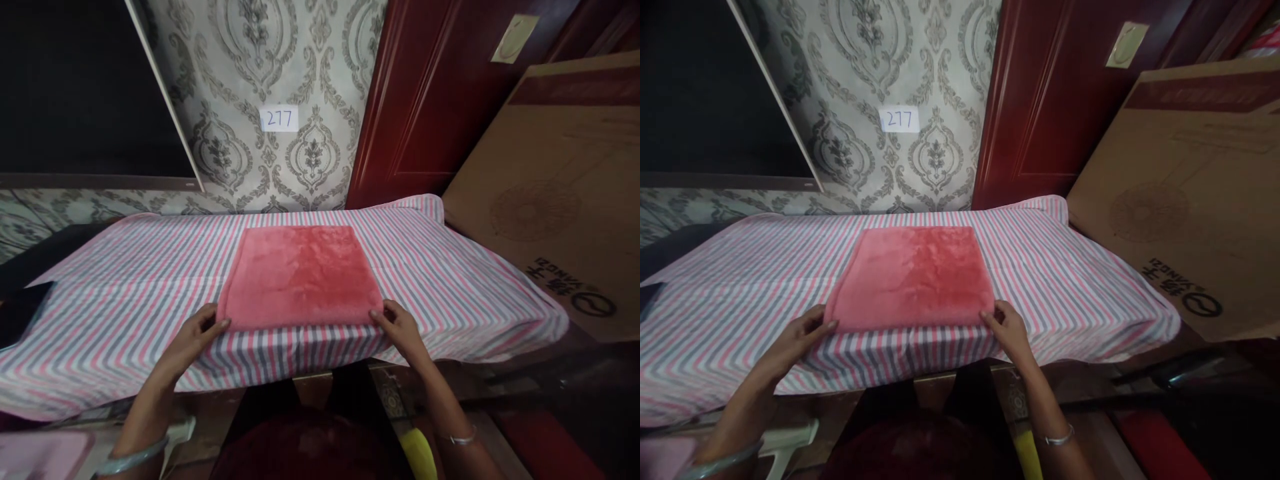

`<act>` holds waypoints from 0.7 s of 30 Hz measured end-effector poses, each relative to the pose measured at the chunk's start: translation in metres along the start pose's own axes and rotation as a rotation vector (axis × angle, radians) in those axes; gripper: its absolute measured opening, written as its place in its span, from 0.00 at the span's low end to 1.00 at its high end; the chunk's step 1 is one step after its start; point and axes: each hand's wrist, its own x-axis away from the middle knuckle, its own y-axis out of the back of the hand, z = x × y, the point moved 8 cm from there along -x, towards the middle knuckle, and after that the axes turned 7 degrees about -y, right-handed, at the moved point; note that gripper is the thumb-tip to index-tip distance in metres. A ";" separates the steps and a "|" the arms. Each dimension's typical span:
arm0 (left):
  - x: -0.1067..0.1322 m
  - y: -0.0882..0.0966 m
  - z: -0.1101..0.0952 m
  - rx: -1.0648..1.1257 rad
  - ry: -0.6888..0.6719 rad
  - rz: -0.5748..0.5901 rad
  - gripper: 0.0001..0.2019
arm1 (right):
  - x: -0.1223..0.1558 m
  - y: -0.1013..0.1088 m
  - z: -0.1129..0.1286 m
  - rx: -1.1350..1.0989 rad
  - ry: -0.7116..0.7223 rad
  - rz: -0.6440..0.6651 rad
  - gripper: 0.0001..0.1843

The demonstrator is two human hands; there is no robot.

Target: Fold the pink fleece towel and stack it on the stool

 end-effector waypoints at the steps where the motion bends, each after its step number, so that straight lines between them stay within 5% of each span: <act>1: -0.001 -0.002 -0.003 -0.046 -0.046 0.021 0.22 | 0.001 -0.001 0.001 0.037 0.020 0.031 0.21; 11: -0.002 0.015 0.007 -0.380 -0.181 -0.040 0.24 | -0.007 0.016 -0.011 0.170 0.038 -0.049 0.17; 15: -0.005 0.016 0.010 -0.200 -0.032 0.019 0.26 | -0.011 0.016 -0.005 0.096 0.017 -0.013 0.22; 21: -0.038 0.016 0.026 0.287 0.291 -0.124 0.24 | -0.047 0.017 0.017 -0.051 -0.059 -0.018 0.26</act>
